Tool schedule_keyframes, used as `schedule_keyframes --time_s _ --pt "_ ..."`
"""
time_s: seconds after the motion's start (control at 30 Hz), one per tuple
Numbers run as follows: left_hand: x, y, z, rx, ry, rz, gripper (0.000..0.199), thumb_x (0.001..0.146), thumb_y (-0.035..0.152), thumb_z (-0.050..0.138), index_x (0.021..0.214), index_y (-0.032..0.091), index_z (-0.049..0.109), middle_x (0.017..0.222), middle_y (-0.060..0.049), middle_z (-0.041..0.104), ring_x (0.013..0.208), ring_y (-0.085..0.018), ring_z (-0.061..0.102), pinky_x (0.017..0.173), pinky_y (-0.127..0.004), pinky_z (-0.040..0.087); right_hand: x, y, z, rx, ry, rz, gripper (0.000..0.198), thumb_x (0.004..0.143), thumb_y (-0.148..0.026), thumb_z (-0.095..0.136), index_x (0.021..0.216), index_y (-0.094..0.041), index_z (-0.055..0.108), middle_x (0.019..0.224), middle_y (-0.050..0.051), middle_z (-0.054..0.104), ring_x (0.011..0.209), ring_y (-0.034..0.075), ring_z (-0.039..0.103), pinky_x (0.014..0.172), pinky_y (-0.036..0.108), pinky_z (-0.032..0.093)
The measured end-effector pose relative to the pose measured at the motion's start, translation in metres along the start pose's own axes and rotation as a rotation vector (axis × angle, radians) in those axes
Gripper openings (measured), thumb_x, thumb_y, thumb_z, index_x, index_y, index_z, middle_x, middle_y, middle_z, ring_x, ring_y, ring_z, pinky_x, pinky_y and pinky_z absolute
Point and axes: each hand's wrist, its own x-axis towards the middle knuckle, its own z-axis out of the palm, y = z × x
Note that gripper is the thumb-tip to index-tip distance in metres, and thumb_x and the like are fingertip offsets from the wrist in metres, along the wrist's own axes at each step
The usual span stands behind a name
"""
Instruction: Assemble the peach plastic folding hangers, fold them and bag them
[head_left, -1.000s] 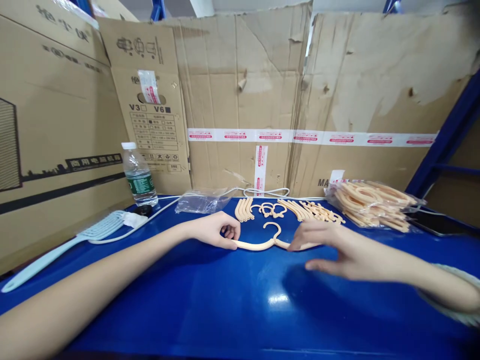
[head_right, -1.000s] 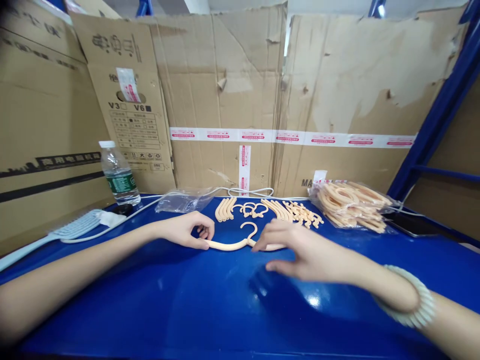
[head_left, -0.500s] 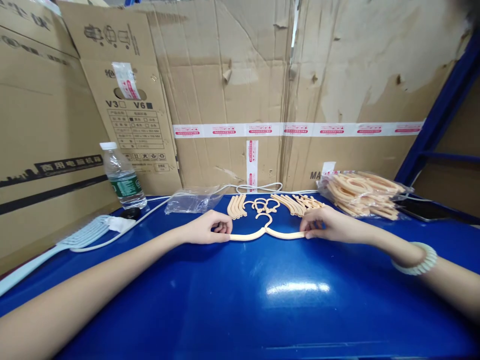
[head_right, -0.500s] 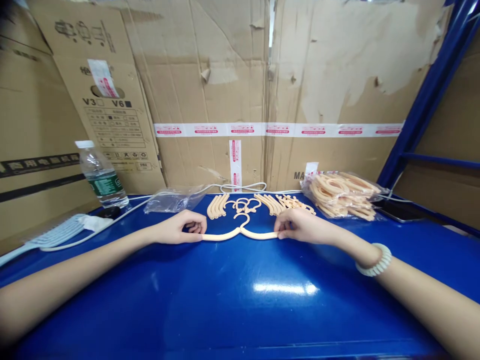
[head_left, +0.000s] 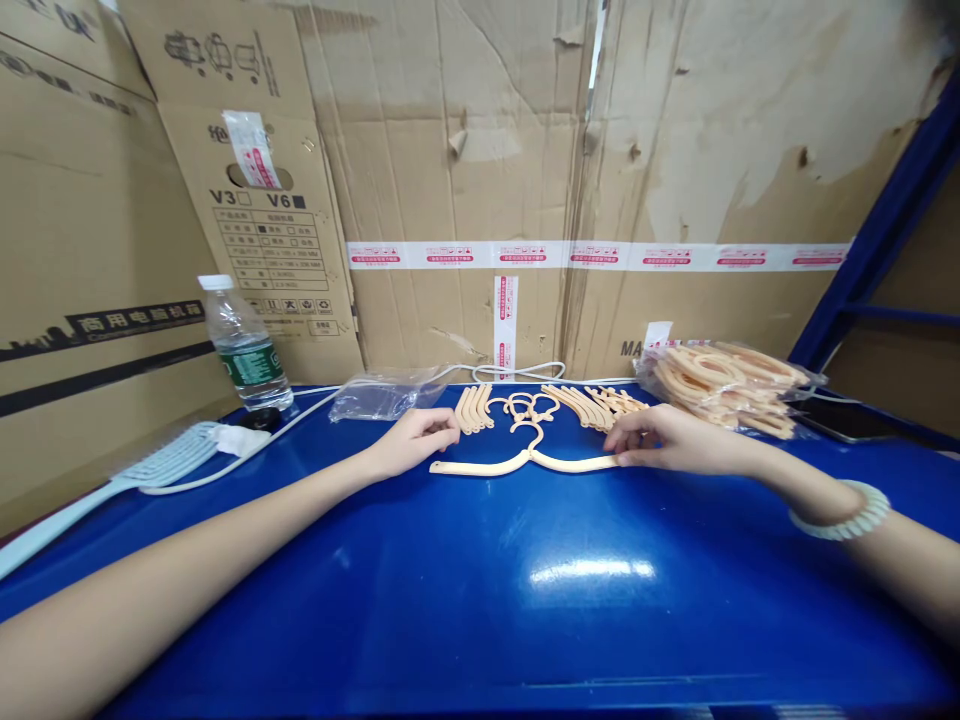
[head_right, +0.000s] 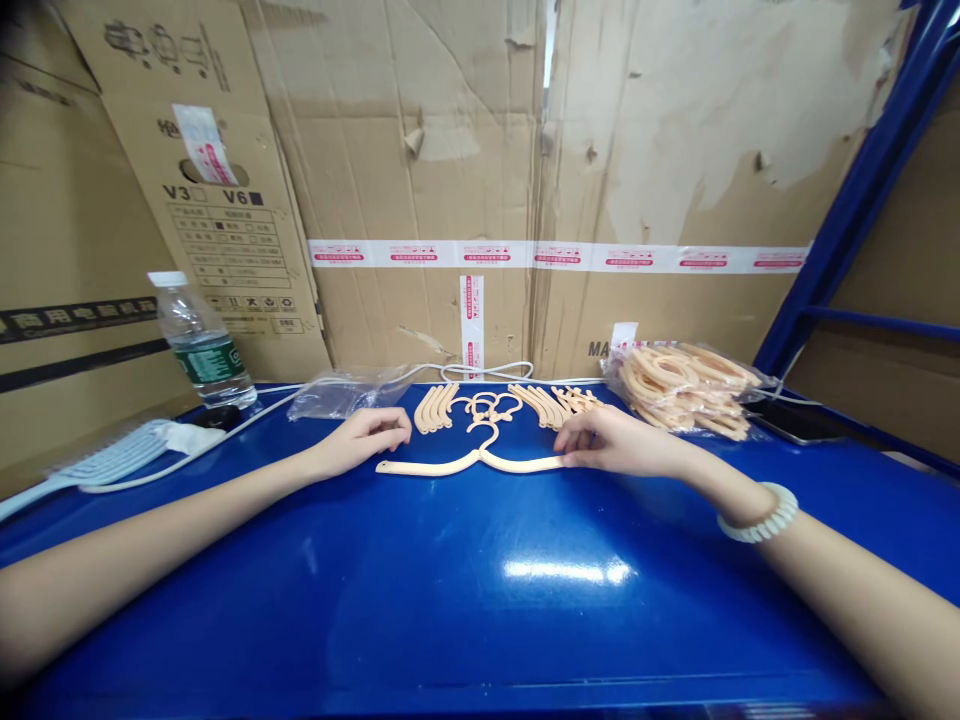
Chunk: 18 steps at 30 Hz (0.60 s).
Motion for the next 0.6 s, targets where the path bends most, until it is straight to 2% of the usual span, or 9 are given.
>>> schedule_keyframes --time_s 0.1,0.2,0.4,0.53,0.6 --pt "0.0 -0.007 0.003 0.063 0.155 0.001 0.013 0.083 0.028 0.051 0.083 0.017 0.057 0.073 -0.001 0.06 0.064 -0.014 0.057 0.057 -0.023 0.047 0.001 0.0 0.001 -0.017 0.115 -0.007 0.033 0.086 -0.045 0.056 0.093 -0.016 0.07 0.091 0.008 0.073 0.079 0.022 0.066 0.067 0.032 0.05" --pt "0.001 -0.014 0.005 0.117 0.232 0.03 0.01 0.083 0.022 0.049 0.088 0.017 0.057 0.088 -0.005 0.063 0.08 -0.016 0.063 0.071 -0.028 0.055 0.004 -0.002 0.004 -0.049 0.218 -0.028 0.032 0.088 -0.043 0.053 0.093 -0.016 0.069 0.085 0.008 0.073 0.074 0.021 0.066 0.065 0.032 0.05" --pt "0.004 -0.026 0.004 0.217 0.198 0.087 0.021 0.083 0.012 0.05 0.098 0.017 0.063 0.102 -0.008 0.068 0.096 -0.021 0.066 0.091 -0.042 0.053 0.019 -0.002 0.012 -0.097 0.291 -0.092 0.028 0.09 -0.037 0.051 0.093 -0.017 0.069 0.086 0.008 0.073 0.075 0.02 0.066 0.063 0.03 0.049" --pt "0.004 -0.028 0.004 0.281 0.142 0.125 0.027 0.084 0.011 0.051 0.107 0.016 0.065 0.114 -0.01 0.069 0.109 -0.024 0.063 0.102 -0.046 0.046 0.04 -0.007 0.016 -0.161 0.269 -0.156 0.021 0.088 -0.028 0.054 0.098 -0.015 0.068 0.081 0.007 0.071 0.071 0.019 0.065 0.063 0.03 0.047" --pt "0.004 -0.028 0.004 0.302 0.129 0.137 0.03 0.086 0.011 0.049 0.111 0.016 0.065 0.122 -0.011 0.067 0.116 -0.025 0.06 0.105 -0.046 0.043 0.053 -0.012 0.018 -0.203 0.24 -0.208 0.022 0.087 -0.02 0.054 0.103 -0.015 0.068 0.085 0.008 0.071 0.073 0.02 0.065 0.066 0.031 0.048"
